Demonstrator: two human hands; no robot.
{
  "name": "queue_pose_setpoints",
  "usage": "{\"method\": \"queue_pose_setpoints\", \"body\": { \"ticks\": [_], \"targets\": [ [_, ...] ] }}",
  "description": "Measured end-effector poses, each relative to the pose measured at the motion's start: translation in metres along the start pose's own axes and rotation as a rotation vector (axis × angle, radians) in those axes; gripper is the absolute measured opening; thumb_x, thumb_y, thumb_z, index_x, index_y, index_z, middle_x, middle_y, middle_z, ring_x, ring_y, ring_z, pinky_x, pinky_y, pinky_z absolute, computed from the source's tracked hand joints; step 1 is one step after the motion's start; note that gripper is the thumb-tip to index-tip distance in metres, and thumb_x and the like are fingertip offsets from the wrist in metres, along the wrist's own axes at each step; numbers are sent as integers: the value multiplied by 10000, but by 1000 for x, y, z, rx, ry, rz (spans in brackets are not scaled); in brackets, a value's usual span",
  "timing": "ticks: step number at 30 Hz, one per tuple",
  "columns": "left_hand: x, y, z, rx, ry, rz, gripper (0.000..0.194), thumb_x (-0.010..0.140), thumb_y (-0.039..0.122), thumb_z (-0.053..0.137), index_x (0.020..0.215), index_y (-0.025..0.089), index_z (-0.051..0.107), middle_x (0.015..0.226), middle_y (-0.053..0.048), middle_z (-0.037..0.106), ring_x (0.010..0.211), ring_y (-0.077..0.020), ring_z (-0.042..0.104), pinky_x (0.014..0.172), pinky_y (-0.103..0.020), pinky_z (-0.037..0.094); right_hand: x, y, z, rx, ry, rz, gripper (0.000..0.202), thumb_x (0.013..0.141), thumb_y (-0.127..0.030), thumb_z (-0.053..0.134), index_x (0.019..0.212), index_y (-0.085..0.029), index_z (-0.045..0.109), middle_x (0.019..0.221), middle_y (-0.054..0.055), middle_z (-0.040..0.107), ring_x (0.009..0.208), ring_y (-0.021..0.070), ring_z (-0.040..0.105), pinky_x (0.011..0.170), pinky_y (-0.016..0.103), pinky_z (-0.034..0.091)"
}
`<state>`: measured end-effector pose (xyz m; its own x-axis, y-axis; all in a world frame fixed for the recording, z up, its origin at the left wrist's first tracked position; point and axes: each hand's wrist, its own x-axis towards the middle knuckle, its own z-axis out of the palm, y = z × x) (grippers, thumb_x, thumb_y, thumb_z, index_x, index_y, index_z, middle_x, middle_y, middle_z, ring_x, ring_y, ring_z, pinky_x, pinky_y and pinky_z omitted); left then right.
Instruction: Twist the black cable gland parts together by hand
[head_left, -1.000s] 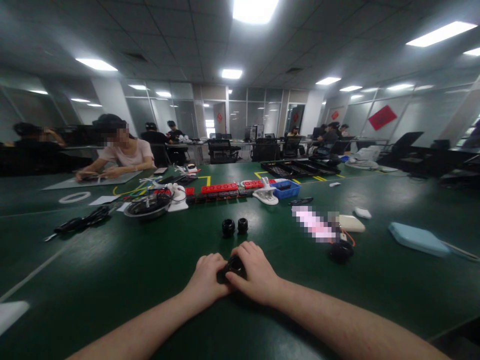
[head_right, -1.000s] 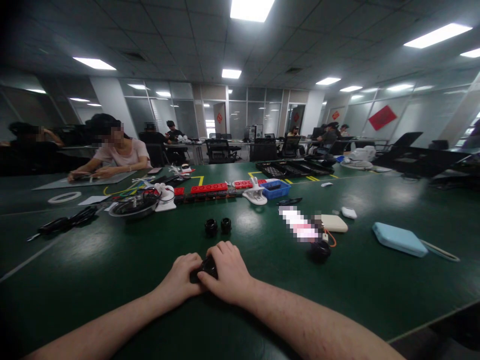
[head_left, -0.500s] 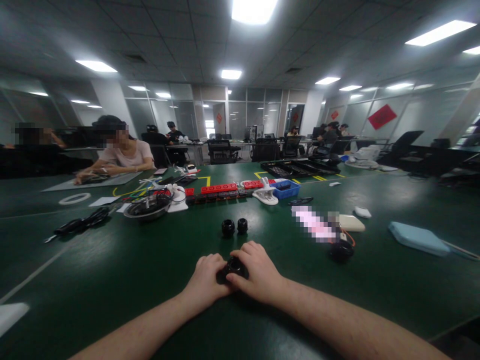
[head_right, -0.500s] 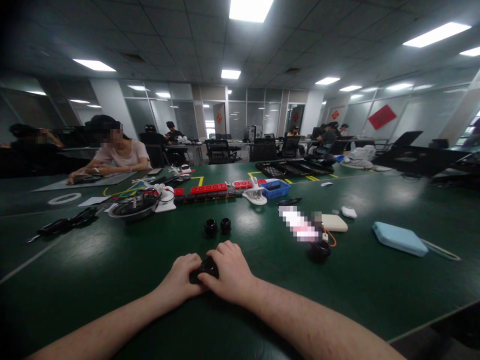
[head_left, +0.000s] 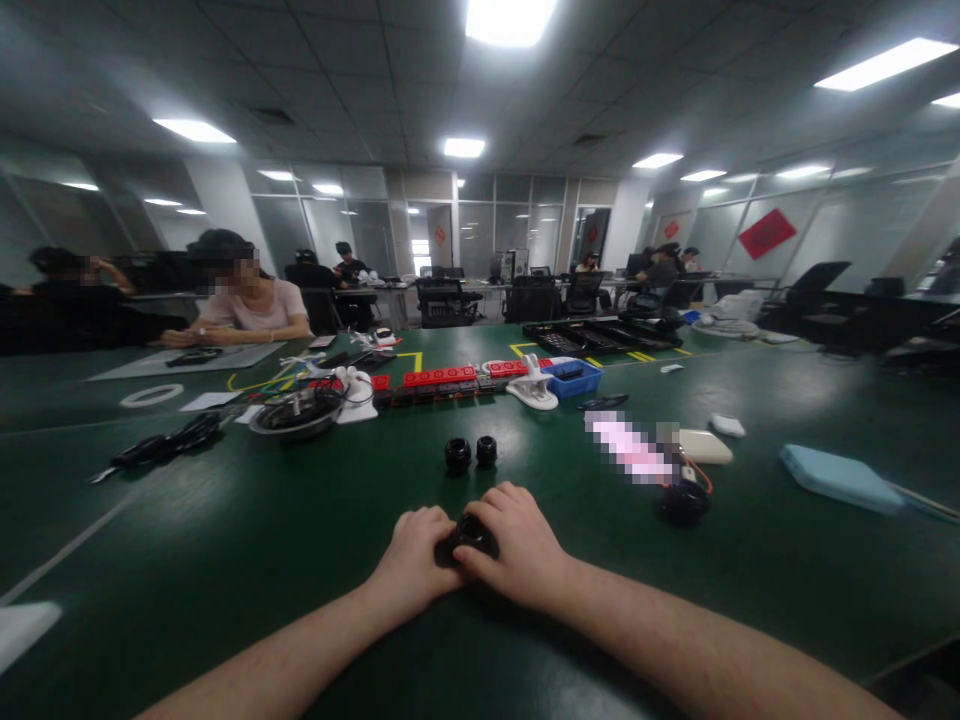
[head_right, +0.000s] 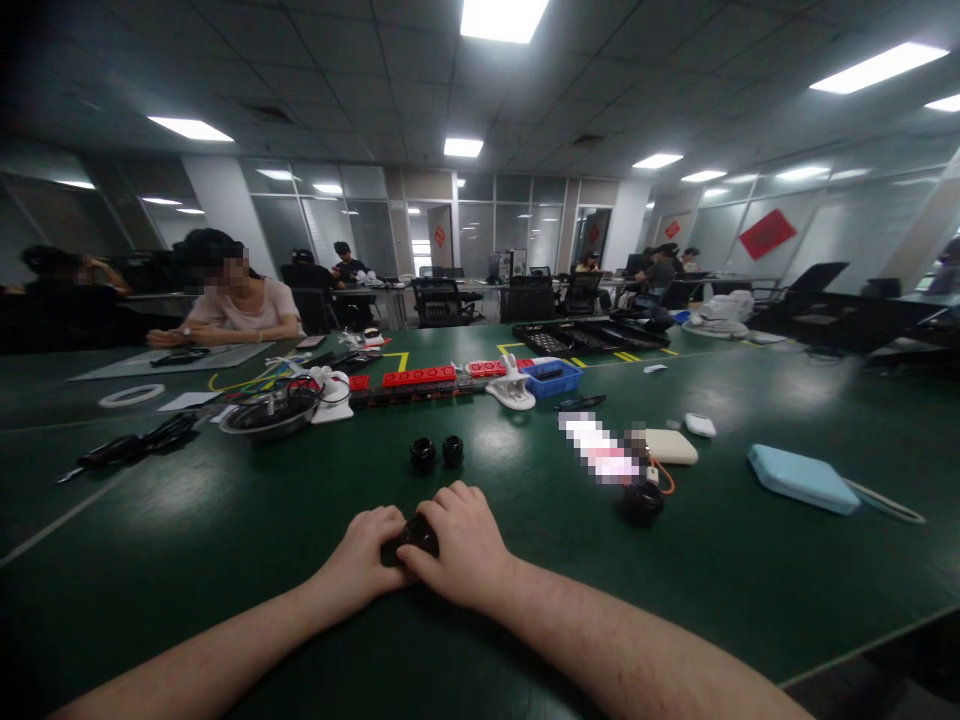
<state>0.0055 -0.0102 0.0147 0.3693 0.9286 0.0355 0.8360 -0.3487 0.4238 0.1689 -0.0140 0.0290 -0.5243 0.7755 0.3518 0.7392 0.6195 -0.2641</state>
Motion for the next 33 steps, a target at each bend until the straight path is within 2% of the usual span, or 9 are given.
{"method": "queue_pose_setpoints", "body": {
  "ticks": [20,28,33],
  "targets": [
    [-1,-4,2,-64,10,0,238,660,425,551,723,197,568,811,0,518,780,-174,461,740,-308,354,-2,-2,3,62,1,-7,242,754,-327,535,937,-169,538,852,48,521,838,190,419,735,312,345],
    [1,-5,2,0,-3,9,242,662,417,549,720,181,545,806,-4,509,771,-173,457,716,-303,355,0,-4,2,39,-3,-39,331,744,-432,542,948,-171,524,859,41,512,841,188,405,746,317,326],
    [1,-6,2,17,-1,45,229,670,399,547,729,179,524,815,-6,512,780,-171,459,740,-304,352,1,-6,3,10,-14,-76,328,739,-464,534,891,-173,533,848,42,520,840,194,394,764,340,304]
  ]
}}
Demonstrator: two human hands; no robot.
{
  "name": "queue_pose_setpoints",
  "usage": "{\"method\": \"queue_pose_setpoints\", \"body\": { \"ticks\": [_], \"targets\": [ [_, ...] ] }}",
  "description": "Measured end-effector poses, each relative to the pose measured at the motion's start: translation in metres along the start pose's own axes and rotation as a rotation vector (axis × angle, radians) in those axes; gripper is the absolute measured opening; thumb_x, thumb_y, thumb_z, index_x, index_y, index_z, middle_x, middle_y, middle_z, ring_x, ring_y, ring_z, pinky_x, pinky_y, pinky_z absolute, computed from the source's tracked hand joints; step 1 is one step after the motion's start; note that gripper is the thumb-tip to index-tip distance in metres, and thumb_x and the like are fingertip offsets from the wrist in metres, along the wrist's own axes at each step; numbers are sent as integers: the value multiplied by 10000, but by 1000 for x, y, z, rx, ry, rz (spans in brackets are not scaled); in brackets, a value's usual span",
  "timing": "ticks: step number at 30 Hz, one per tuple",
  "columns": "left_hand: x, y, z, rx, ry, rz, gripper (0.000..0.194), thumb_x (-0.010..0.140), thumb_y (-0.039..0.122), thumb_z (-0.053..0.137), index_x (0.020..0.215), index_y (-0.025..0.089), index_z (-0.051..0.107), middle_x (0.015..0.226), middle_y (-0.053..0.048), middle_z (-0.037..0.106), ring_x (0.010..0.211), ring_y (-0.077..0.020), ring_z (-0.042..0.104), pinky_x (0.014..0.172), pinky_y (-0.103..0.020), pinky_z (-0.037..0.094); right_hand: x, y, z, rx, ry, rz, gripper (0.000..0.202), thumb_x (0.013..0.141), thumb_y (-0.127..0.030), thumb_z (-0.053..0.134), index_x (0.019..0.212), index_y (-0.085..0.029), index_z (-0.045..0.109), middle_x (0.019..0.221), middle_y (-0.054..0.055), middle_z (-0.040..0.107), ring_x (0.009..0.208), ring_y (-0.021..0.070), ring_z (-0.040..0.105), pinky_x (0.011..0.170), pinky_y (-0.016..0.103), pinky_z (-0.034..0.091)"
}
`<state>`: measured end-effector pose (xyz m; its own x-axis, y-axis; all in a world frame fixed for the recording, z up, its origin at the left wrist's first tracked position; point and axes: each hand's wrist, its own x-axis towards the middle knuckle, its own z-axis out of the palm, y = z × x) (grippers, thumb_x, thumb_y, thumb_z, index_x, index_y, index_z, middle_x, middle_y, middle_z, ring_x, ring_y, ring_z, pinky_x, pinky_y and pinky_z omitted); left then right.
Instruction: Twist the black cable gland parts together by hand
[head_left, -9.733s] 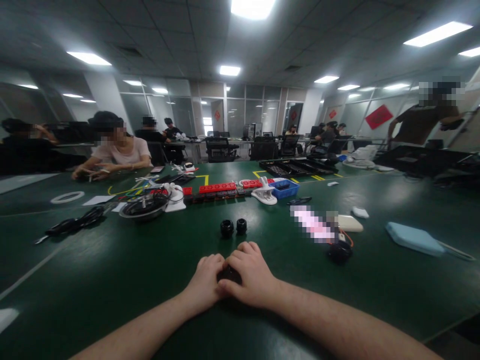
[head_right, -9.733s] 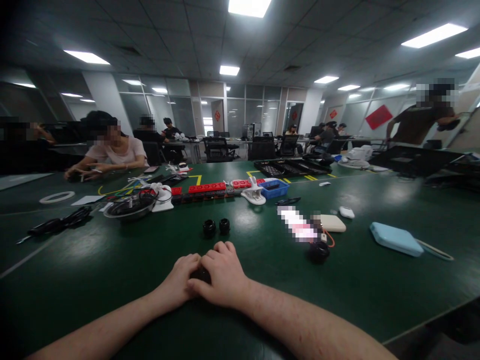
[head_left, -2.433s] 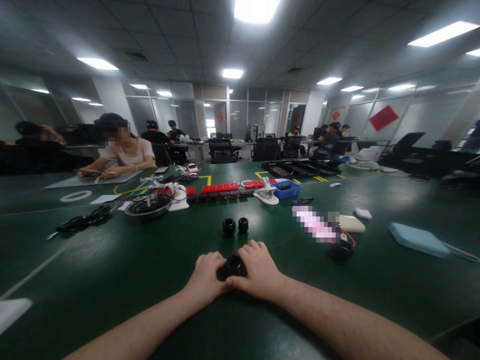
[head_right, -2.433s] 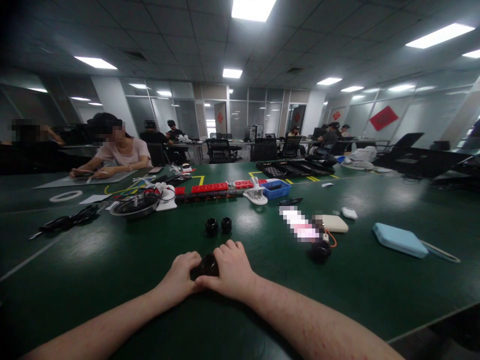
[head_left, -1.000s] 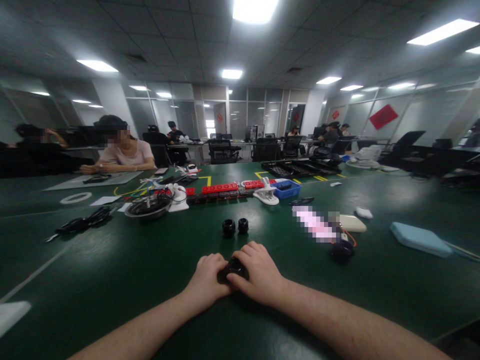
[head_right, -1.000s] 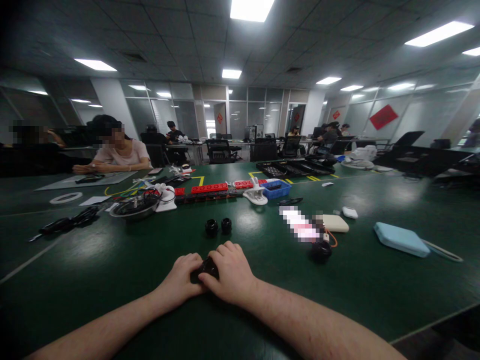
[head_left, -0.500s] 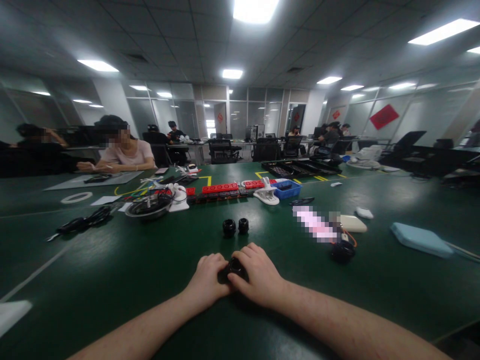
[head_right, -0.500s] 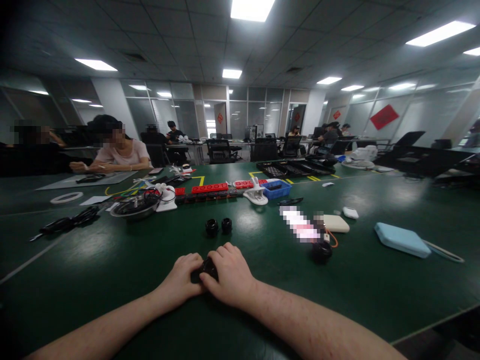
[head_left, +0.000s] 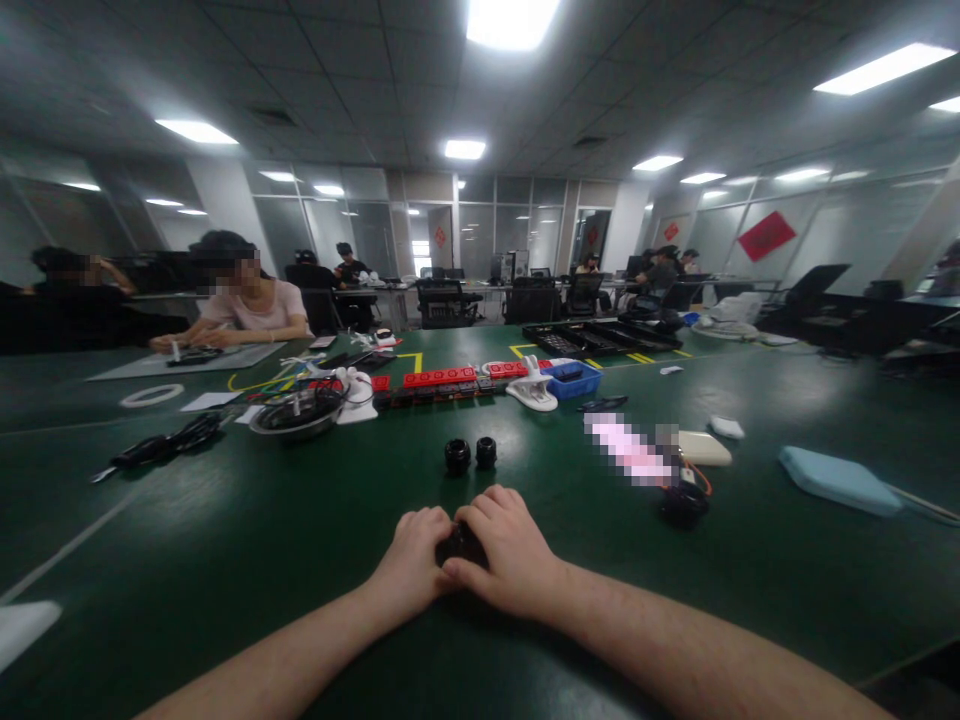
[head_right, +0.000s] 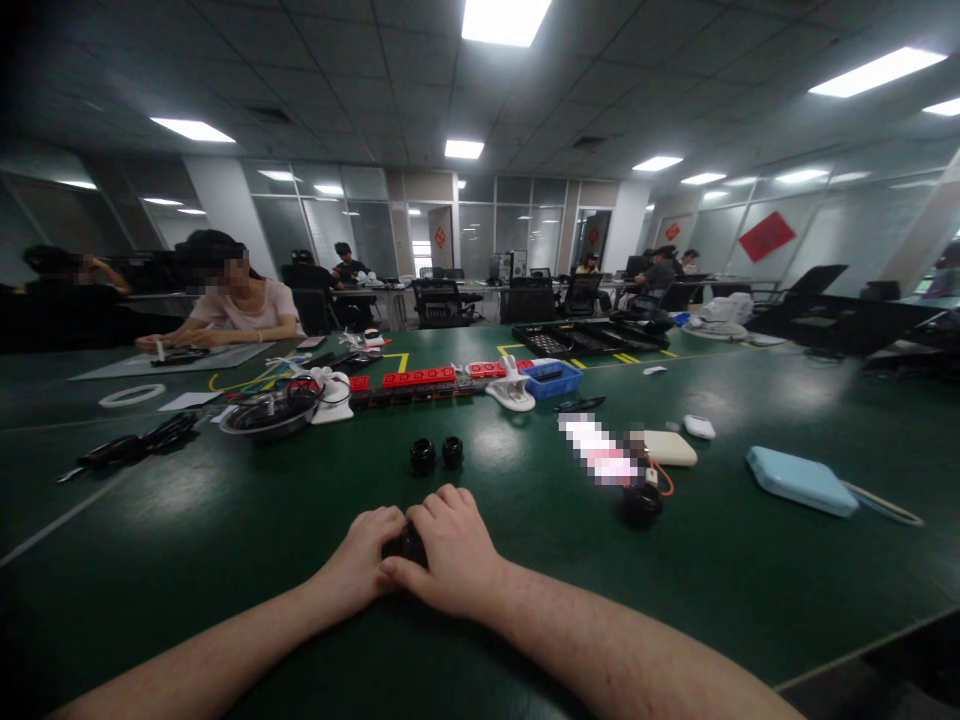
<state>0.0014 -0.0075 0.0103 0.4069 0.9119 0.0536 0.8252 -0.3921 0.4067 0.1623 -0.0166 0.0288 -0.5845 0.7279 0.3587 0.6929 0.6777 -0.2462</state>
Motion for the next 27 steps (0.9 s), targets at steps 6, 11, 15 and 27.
{"method": "queue_pose_setpoints", "body": {
  "ticks": [6,11,15,27],
  "targets": [
    [1,-4,3,-11,2,21,213,689,392,525,741,185,520,818,-8,512,775,-170,457,739,-305,353,2,-1,1,-16,26,-38,336,734,-489,527,857,-177,546,835,43,546,849,204,388,803,369,276],
    [2,-4,3,-17,-5,5,203,670,369,545,759,188,528,827,-10,516,782,-174,461,743,-304,357,3,0,3,-21,27,-56,349,726,-501,529,854,-177,553,822,40,557,843,202,390,810,365,272],
    [2,-3,1,-19,-26,-14,194,673,357,545,774,192,534,836,-8,521,789,-174,466,752,-306,360,4,0,3,-25,42,-73,368,733,-525,506,822,-171,557,793,40,560,826,198,393,806,360,274],
    [6,-6,9,7,-5,-57,164,648,305,557,757,184,544,824,-8,538,785,-173,476,759,-302,357,4,-1,5,-51,81,-183,365,726,-530,498,809,-177,539,757,26,549,797,184,403,850,361,269]
  ]
}}
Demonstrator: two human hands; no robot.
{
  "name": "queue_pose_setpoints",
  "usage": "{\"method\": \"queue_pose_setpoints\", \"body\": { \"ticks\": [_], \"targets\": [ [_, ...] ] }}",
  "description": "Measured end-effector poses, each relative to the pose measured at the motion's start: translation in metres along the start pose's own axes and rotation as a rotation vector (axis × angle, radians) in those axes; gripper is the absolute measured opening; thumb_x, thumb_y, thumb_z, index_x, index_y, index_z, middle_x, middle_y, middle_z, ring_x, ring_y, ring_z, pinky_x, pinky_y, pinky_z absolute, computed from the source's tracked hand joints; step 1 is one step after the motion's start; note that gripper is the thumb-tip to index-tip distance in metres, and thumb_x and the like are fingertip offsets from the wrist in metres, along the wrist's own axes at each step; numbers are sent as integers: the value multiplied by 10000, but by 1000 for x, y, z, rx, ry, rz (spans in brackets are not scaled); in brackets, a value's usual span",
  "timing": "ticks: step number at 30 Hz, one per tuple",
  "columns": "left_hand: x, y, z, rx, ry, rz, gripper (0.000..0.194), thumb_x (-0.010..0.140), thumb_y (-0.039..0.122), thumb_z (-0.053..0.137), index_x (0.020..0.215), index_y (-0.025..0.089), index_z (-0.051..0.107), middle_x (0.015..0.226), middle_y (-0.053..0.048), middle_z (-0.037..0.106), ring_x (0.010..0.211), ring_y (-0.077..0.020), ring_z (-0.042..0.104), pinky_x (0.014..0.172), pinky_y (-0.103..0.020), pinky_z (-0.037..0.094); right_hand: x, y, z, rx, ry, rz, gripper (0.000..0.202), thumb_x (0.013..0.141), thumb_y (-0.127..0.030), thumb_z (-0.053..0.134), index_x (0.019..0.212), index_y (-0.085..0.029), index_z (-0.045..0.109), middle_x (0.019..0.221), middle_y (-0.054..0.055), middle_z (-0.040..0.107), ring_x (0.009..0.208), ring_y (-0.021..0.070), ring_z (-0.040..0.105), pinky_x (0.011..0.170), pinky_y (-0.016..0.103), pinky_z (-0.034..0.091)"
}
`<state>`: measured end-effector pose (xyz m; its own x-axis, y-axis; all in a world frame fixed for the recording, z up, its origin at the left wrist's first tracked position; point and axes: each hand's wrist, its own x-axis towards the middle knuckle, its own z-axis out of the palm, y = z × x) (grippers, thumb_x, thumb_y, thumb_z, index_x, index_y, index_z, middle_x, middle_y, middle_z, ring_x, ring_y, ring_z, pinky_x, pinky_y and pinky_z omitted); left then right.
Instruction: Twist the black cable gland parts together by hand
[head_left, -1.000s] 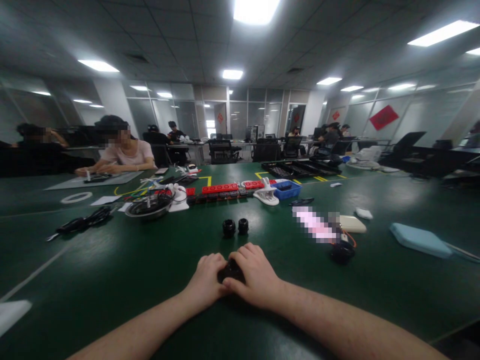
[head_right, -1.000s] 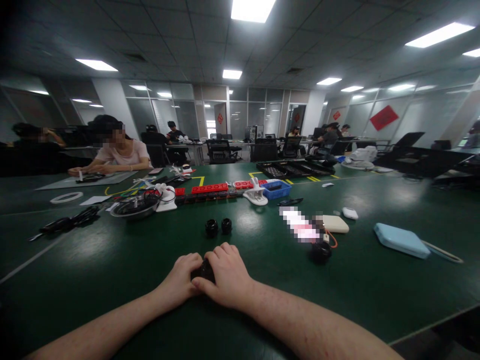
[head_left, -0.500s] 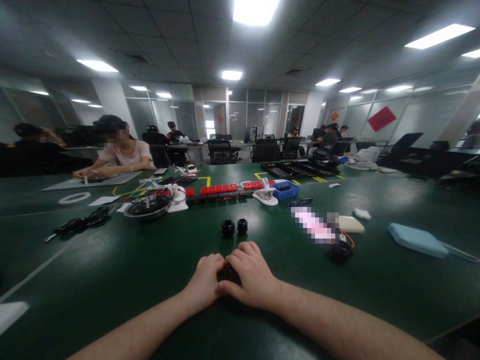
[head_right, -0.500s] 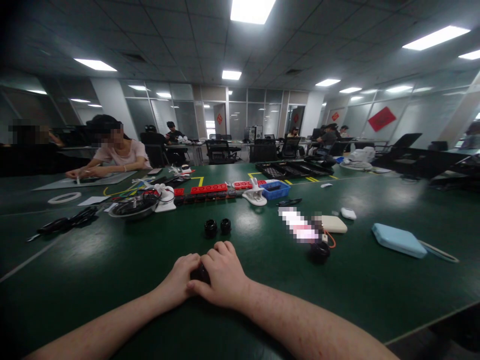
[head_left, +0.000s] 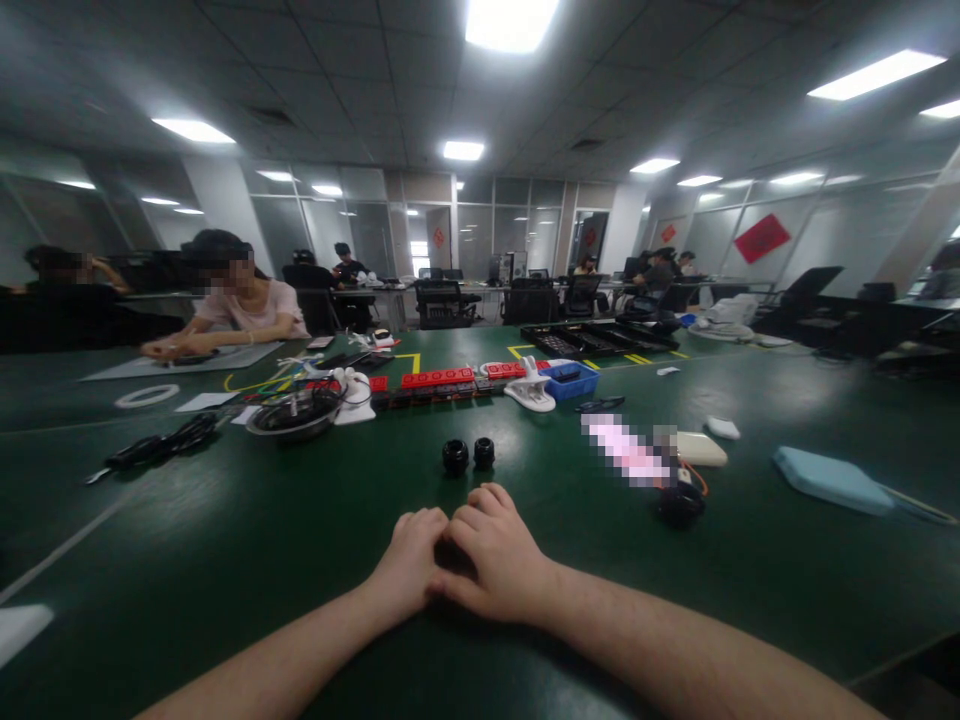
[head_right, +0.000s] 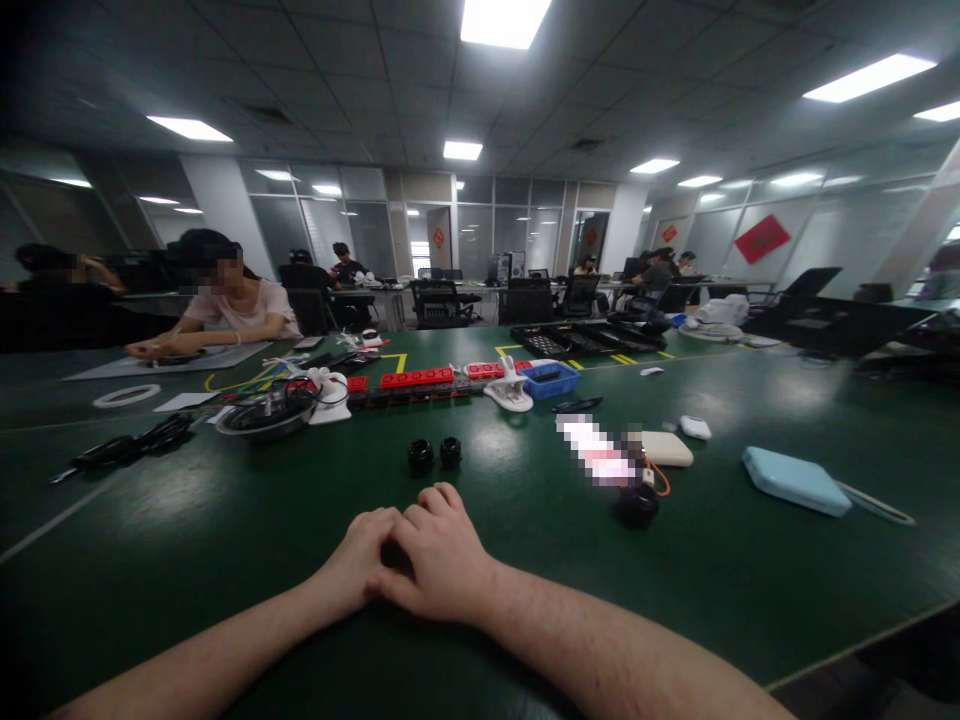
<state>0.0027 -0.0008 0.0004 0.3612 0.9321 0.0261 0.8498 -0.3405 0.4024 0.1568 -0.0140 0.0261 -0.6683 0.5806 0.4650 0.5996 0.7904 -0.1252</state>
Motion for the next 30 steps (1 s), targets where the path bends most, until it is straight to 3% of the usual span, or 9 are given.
{"method": "queue_pose_setpoints", "body": {
  "ticks": [5,12,17,30],
  "targets": [
    [1,3,1,16,14,9,221,664,380,555,796,204,568,845,-9,547,814,-180,485,799,-316,335,-2,-2,2,12,3,-77,365,717,-528,508,815,-178,545,811,36,575,843,196,421,933,405,205],
    [-1,4,-4,16,-10,-3,168,706,251,506,852,220,583,874,1,549,843,-160,483,806,-294,327,-6,-8,0,42,-38,-107,322,719,-504,515,764,-186,548,773,18,610,939,200,430,1013,426,38],
    [-2,4,-8,-31,-3,-34,159,695,255,507,828,212,584,849,1,543,803,-158,484,764,-294,347,-8,-9,-5,79,-54,-75,246,746,-439,514,783,-199,555,784,9,630,1011,195,419,1018,438,-54],
    [-3,5,-11,-40,49,-98,171,650,347,555,717,192,581,808,-5,540,824,-191,492,742,-304,354,-13,0,-3,38,41,18,158,781,-300,468,692,-195,545,685,-1,603,981,187,443,1018,460,-27]
  ]
}}
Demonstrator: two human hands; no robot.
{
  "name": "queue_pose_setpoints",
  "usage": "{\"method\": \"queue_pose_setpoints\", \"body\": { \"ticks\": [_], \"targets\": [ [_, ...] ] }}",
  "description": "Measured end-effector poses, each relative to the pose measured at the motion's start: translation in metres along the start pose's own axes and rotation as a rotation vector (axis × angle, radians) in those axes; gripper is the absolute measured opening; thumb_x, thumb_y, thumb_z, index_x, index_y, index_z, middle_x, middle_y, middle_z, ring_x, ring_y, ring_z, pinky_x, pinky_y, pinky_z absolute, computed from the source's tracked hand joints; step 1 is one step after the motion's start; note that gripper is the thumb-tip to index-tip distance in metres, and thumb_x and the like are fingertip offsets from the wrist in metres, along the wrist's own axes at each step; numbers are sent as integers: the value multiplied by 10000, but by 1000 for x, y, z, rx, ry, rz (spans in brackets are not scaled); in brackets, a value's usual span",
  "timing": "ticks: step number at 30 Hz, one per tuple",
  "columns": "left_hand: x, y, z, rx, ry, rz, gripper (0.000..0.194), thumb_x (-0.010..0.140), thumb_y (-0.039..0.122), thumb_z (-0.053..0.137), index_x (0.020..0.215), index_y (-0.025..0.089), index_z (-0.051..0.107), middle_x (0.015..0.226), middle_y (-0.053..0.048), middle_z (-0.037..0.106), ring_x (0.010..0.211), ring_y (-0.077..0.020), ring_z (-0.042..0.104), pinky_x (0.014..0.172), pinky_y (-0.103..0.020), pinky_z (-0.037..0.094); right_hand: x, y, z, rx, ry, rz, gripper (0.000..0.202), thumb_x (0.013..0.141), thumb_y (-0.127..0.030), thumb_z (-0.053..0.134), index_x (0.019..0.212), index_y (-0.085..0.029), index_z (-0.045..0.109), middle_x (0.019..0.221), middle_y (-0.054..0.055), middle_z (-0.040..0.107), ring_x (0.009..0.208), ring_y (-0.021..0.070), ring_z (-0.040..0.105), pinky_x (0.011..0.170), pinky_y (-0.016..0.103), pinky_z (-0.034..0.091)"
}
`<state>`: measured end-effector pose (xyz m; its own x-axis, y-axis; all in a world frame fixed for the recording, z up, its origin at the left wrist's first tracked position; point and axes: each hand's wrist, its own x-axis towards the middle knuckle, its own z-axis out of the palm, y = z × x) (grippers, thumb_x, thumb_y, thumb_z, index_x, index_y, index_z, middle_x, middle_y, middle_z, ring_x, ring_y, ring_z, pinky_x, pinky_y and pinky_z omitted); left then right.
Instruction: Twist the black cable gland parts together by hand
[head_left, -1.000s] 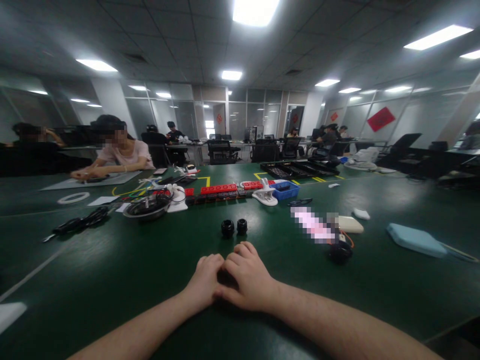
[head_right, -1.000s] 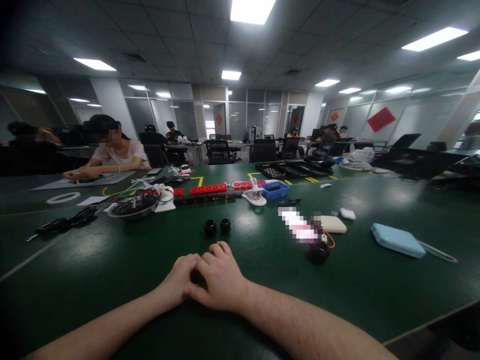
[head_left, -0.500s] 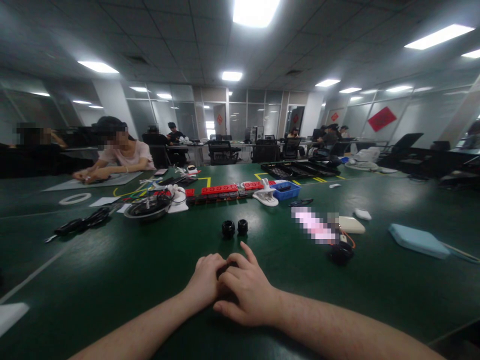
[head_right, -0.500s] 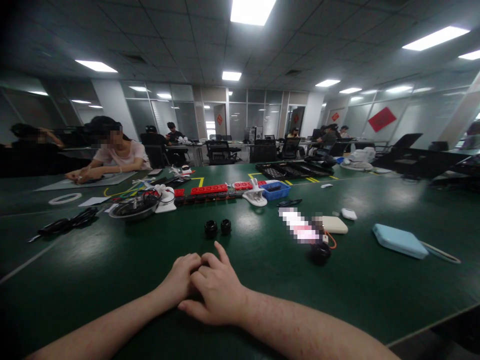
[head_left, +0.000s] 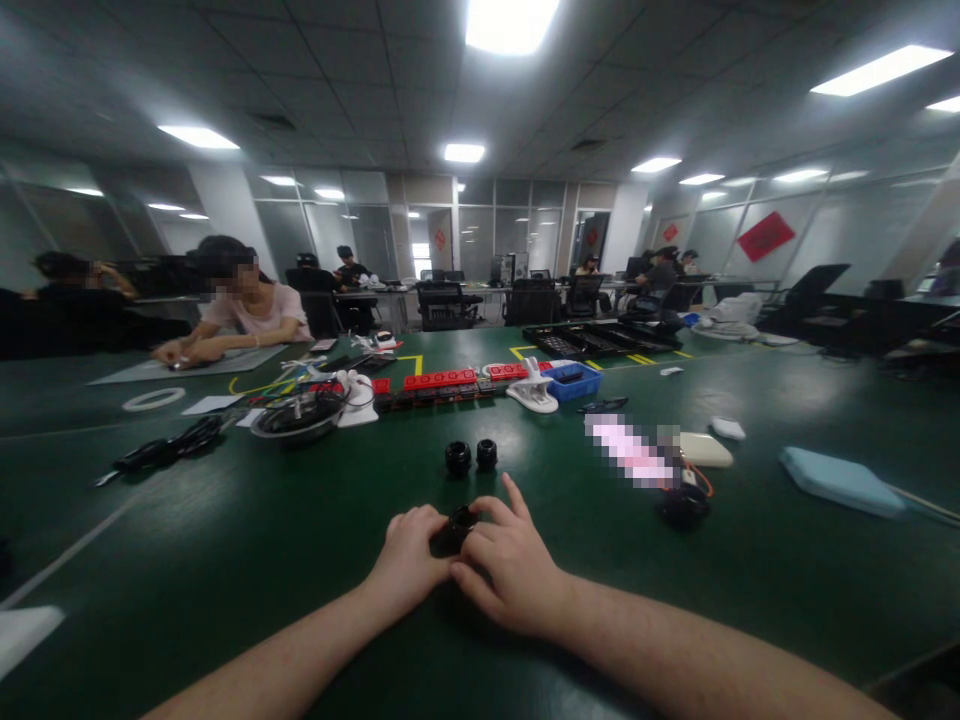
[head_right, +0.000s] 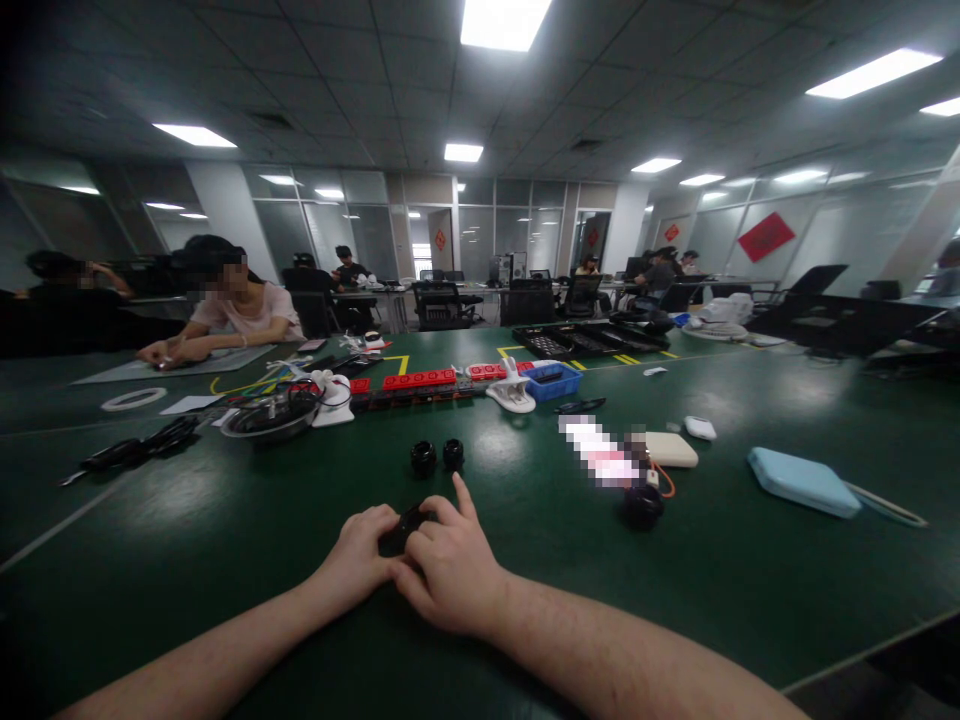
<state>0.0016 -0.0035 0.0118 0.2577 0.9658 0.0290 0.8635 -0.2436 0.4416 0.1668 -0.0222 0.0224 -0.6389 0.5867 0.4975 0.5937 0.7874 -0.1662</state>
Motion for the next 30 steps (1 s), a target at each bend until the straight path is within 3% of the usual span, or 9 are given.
{"method": "queue_pose_setpoints", "body": {
  "ticks": [18,30],
  "targets": [
    [0,-5,3,9,38,27,327,652,512,547,699,190,568,777,0,539,779,-181,508,695,-284,357,5,14,0,-109,-7,134,212,816,-306,434,679,-186,542,690,19,579,855,186,444,981,426,139],
    [-2,-2,2,36,26,34,335,628,516,570,718,194,574,775,2,539,785,-185,508,699,-289,347,7,19,2,-152,-66,191,305,821,-437,419,721,-168,522,754,37,580,820,188,441,916,406,207]
  ]
}}
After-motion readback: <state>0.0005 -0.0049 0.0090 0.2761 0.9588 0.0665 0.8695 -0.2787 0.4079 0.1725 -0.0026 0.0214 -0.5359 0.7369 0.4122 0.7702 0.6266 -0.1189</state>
